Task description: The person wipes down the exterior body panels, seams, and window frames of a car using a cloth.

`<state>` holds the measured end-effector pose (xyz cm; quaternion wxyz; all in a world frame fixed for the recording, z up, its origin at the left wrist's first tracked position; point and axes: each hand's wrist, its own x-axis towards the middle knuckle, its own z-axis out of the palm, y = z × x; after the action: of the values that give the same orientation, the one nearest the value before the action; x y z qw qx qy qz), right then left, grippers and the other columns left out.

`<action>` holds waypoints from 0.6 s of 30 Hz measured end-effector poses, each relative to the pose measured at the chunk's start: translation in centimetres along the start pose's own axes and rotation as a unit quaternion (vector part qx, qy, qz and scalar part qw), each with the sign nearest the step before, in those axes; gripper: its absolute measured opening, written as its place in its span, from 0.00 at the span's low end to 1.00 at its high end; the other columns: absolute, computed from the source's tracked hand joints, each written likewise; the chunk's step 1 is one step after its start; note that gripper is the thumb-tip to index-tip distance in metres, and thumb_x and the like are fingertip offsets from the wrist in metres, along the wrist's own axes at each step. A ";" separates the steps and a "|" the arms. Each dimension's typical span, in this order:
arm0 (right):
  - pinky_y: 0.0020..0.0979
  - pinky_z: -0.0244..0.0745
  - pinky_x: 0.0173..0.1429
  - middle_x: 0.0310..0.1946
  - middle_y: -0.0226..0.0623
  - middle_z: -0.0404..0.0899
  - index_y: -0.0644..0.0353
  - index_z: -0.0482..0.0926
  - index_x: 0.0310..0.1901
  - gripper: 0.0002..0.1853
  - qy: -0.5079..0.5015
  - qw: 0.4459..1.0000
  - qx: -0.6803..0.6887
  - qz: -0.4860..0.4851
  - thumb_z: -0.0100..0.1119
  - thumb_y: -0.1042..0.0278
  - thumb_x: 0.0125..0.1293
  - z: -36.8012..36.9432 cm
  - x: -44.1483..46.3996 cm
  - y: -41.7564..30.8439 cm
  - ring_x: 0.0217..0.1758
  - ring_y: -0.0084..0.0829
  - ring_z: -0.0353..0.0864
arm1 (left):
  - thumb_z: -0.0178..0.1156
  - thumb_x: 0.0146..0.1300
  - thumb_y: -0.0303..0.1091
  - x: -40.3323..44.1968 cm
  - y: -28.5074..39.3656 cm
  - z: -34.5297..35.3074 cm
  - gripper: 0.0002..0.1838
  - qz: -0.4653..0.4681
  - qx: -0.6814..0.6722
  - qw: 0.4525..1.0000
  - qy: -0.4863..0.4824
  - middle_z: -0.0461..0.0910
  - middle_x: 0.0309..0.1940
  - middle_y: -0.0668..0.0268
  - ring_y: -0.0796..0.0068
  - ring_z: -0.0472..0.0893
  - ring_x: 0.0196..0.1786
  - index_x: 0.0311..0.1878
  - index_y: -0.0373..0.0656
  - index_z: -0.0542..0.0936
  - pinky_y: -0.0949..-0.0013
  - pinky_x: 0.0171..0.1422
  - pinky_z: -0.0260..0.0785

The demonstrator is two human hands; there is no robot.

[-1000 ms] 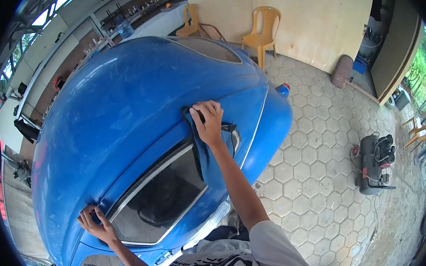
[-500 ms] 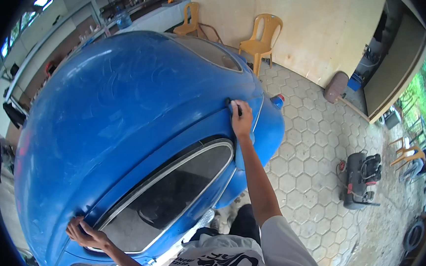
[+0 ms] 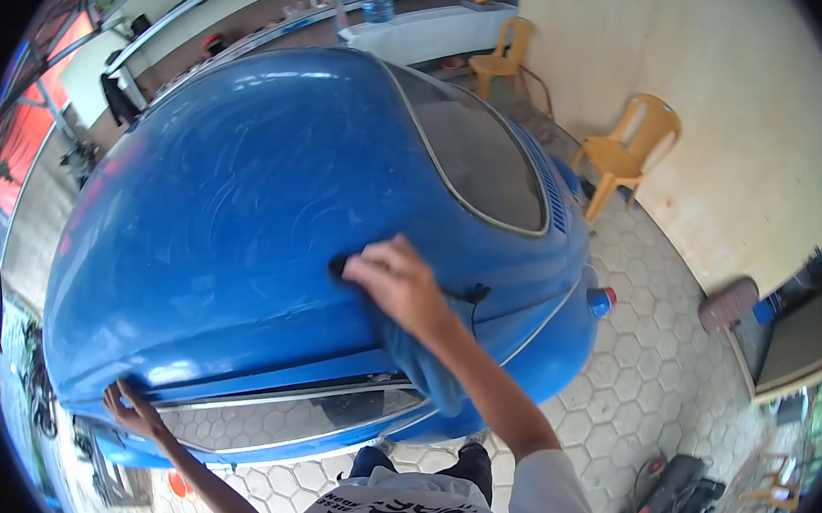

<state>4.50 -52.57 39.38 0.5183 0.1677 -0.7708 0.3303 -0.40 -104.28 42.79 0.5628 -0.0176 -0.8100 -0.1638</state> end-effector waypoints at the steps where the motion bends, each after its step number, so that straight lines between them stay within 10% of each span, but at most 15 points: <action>1: 0.34 0.75 0.41 0.35 0.36 0.79 0.62 0.85 0.37 0.09 0.006 0.999 -0.008 0.050 0.66 0.81 0.52 0.0 1.3 2.2 0.38 0.38 0.78 | 0.57 0.70 0.38 -0.3 -0.2 0.0 0.16 -0.022 0.003 1.000 -0.010 0.80 0.38 0.55 0.56 0.75 0.46 0.41 0.31 0.80 0.55 0.52 0.68; 9: 0.39 0.76 0.51 0.45 0.39 0.79 0.48 0.81 0.47 0.11 0.025 0.973 -0.229 0.018 0.53 0.74 0.68 1.8 9.0 9.9 0.50 0.43 0.80 | 0.60 0.59 0.32 -1.0 11.4 -0.4 0.10 -0.050 0.073 0.996 0.011 0.78 0.36 0.53 0.50 0.75 0.46 0.40 0.37 0.80 0.53 0.54 0.66; 12: 0.41 0.75 0.42 0.38 0.44 0.77 0.64 0.80 0.40 0.06 0.042 0.995 -0.070 -0.055 0.55 0.82 0.65 1.5 6.9 8.0 0.39 0.46 0.80 | 0.61 0.56 0.31 -2.6 16.3 -0.3 0.09 -0.082 0.029 0.996 -0.031 0.77 0.38 0.50 0.46 0.75 0.50 0.39 0.38 0.78 0.48 0.61 0.63; 18: 0.39 0.73 0.33 0.32 0.43 0.75 0.65 0.79 0.38 0.06 -0.132 0.976 0.016 -0.173 0.53 0.82 0.62 0.0 1.9 3.3 0.32 0.45 0.78 | 0.63 0.57 0.41 -6.1 26.2 -1.5 0.12 -0.043 0.012 0.993 -0.111 0.72 0.50 0.57 0.52 0.69 0.60 0.42 0.49 0.78 0.42 0.68 0.51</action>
<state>1.78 -50.00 39.99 0.4580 0.3491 -0.7865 0.2229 8.76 -79.01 44.04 0.4621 0.0064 -0.8694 -0.1749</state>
